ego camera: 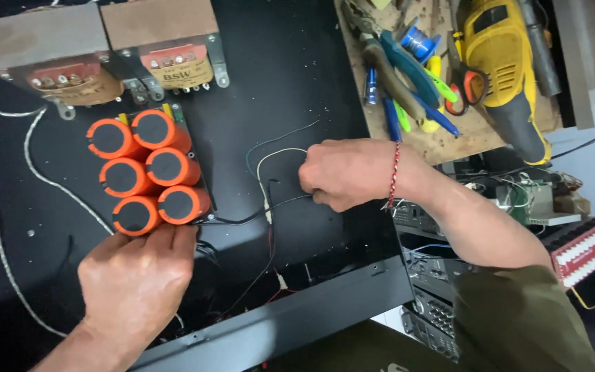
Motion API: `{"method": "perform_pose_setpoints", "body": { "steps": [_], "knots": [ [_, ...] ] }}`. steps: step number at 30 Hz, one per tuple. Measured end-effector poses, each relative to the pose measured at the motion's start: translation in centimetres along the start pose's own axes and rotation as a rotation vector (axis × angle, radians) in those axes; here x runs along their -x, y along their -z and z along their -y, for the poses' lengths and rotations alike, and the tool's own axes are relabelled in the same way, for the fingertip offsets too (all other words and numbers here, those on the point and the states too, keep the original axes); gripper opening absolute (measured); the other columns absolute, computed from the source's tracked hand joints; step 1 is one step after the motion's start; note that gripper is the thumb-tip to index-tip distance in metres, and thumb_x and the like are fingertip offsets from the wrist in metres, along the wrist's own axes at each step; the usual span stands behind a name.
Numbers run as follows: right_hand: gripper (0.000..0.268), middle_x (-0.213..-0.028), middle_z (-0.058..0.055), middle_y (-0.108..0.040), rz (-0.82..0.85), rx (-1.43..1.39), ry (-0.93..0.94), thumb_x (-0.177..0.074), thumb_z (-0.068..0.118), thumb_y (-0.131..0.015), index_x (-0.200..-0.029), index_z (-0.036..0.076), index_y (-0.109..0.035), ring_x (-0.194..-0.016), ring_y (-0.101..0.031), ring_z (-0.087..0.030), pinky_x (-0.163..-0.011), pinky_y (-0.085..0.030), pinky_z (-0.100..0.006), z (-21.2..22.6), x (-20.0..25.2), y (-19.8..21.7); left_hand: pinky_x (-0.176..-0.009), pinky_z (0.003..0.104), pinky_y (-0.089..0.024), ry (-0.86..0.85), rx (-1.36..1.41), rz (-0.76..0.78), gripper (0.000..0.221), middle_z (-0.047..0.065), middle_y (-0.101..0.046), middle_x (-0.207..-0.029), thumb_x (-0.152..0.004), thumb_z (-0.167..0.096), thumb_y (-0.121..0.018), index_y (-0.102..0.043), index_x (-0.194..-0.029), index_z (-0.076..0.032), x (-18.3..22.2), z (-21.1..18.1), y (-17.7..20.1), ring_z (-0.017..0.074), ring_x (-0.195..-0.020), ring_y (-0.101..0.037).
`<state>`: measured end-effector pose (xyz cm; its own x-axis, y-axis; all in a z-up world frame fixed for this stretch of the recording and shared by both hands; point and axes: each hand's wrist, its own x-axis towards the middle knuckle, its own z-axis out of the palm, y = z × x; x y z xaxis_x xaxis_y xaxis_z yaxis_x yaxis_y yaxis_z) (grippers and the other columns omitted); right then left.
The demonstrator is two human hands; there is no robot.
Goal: Wiring and assembling electronic components like capacitors and transformers inside a metal chassis using wire strippers and pliers.
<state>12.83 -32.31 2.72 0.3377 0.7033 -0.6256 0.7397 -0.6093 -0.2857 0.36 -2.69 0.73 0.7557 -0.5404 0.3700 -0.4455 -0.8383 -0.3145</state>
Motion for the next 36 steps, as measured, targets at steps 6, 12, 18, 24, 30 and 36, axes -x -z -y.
{"method": "perform_pose_setpoints", "body": {
  "steps": [6,12,18,24,30,36],
  "knots": [
    [0.019,-0.077,-0.019,-0.07,-0.026,0.076,-0.078,-0.088,0.013,-0.057,-0.082,0.002,-0.071,-0.072,-0.069,-0.046,-0.063,-0.056,-0.054,0.6,0.0,0.2,-0.047,0.033,-0.031,0.025,-0.012,0.031,0.035,-0.005,-0.048,-0.058,-0.071,0.004,-0.068,-0.055,-0.069,-0.028,0.2,-0.2,-0.3,0.0199,-0.049,-0.048],
    [0.029,-0.079,-0.007,-0.071,-0.185,0.21,-0.114,-0.102,0.038,-0.061,-0.091,0.013,-0.068,-0.07,-0.073,-0.037,-0.061,-0.061,-0.053,4.1,2.7,2.7,-0.046,0.032,-0.033,0.006,0.083,-0.013,0.033,-0.002,-0.045,-0.055,-0.054,0.009,-0.06,-0.045,-0.057,-0.021,0.1,-0.2,-0.6,0.0205,-0.05,-0.041],
    [0.011,-0.069,-0.011,-0.068,-0.465,0.242,0.144,-0.086,0.015,-0.063,-0.086,0.008,-0.071,-0.058,-0.073,-0.034,-0.047,-0.056,-0.047,9.6,-1.6,2.3,-0.052,0.031,-0.041,0.0,0.007,-0.08,0.025,-0.001,-0.052,-0.053,-0.065,0.009,-0.069,-0.069,-0.068,-0.016,0.5,-0.6,-1.0,0.0194,-0.047,-0.056],
    [0.019,-0.058,-0.008,-0.066,-0.541,0.187,0.058,-0.085,0.022,-0.067,-0.07,0.011,-0.067,-0.052,-0.069,-0.034,-0.048,-0.053,-0.042,9.4,-6.1,2.0,-0.05,0.032,-0.038,-0.012,0.062,-0.113,0.024,-0.004,-0.046,-0.051,-0.06,0.006,-0.067,-0.063,-0.065,-0.018,0.4,-0.4,-1.6,0.0171,-0.043,-0.05],
    [0.039,-0.053,-0.009,-0.061,-0.58,0.065,0.07,-0.089,0.037,-0.065,-0.064,0.008,-0.062,-0.048,-0.067,-0.036,-0.045,-0.05,-0.044,9.5,-6.5,1.7,-0.048,0.034,-0.038,0.021,0.095,-0.091,0.02,-0.002,-0.05,-0.051,-0.064,0.006,-0.068,-0.066,-0.066,-0.014,0.8,-0.9,-2.0,0.0189,-0.042,-0.055],
    [0.039,-0.049,-0.005,-0.049,-0.708,0.133,0.052,-0.085,0.039,-0.068,-0.061,0.01,-0.057,-0.045,-0.06,-0.037,-0.041,-0.043,-0.044,9.2,-7.5,-0.2,-0.048,0.029,-0.039,0.016,0.12,-0.023,0.021,-0.002,-0.055,-0.055,-0.062,0.004,-0.07,-0.07,-0.072,-0.015,0.7,-0.6,-1.7,0.0179,-0.043,-0.057]
  ]
}}
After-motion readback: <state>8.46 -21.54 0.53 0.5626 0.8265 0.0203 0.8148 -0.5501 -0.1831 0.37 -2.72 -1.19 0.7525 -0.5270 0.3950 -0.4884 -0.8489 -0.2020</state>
